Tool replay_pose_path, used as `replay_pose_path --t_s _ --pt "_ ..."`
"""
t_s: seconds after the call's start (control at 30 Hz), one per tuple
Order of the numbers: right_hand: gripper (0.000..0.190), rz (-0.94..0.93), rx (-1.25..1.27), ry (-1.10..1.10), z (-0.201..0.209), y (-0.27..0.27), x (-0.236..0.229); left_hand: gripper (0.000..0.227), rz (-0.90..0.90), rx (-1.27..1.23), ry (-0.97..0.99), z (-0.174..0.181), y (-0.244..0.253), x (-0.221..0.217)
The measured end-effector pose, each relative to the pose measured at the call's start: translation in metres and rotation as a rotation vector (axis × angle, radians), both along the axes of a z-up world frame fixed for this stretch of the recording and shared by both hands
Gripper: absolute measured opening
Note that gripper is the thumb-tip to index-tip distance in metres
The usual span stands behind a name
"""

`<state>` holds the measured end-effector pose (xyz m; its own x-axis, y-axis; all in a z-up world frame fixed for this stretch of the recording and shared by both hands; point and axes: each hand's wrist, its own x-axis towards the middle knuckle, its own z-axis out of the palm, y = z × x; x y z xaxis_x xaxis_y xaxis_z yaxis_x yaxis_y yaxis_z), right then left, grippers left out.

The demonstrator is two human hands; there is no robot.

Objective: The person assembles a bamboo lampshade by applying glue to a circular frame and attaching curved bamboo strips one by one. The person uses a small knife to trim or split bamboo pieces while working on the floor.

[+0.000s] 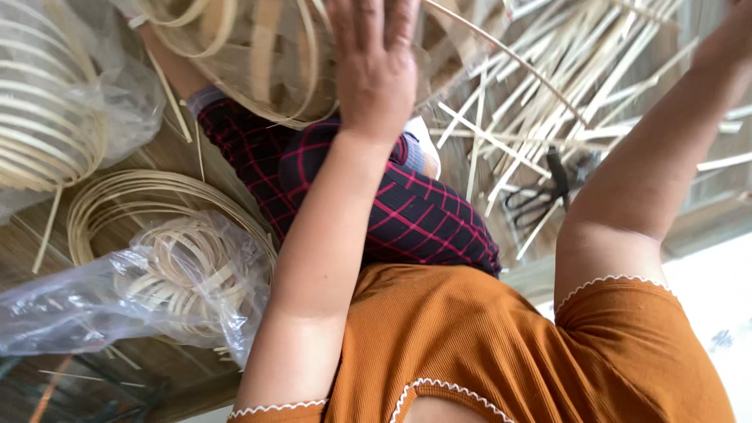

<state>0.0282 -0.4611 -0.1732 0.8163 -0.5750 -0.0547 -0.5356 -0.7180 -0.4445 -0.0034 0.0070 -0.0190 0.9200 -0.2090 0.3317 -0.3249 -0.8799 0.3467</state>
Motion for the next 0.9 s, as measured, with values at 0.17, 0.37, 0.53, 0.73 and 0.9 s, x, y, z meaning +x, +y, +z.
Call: replay_pose_path --t_s 0.17,0.37,0.53,0.73,0.9 --pt "0.026 -0.030 0.143 0.097 -0.048 0.020 -0.092 0.078 -0.016 0.099 0.064 0.009 0.003 -0.006" --pt "0.030 0.257 0.215 -0.122 -0.099 0.146 -0.030 0.090 -0.014 0.002 0.038 0.028 0.000 -0.005" --pt "0.033 -0.435 1.068 -0.305 -0.123 0.144 0.044 0.098 0.015 -0.071 -0.004 0.023 -0.006 0.003" --pt "0.036 -0.254 1.517 -0.557 -0.091 0.128 0.053 0.093 0.022 -0.119 0.004 0.025 -0.005 0.002" --pt "0.019 -0.231 0.622 -0.349 -0.040 0.100 -0.023 0.087 0.046 -0.155 -0.003 0.023 -0.004 0.001"
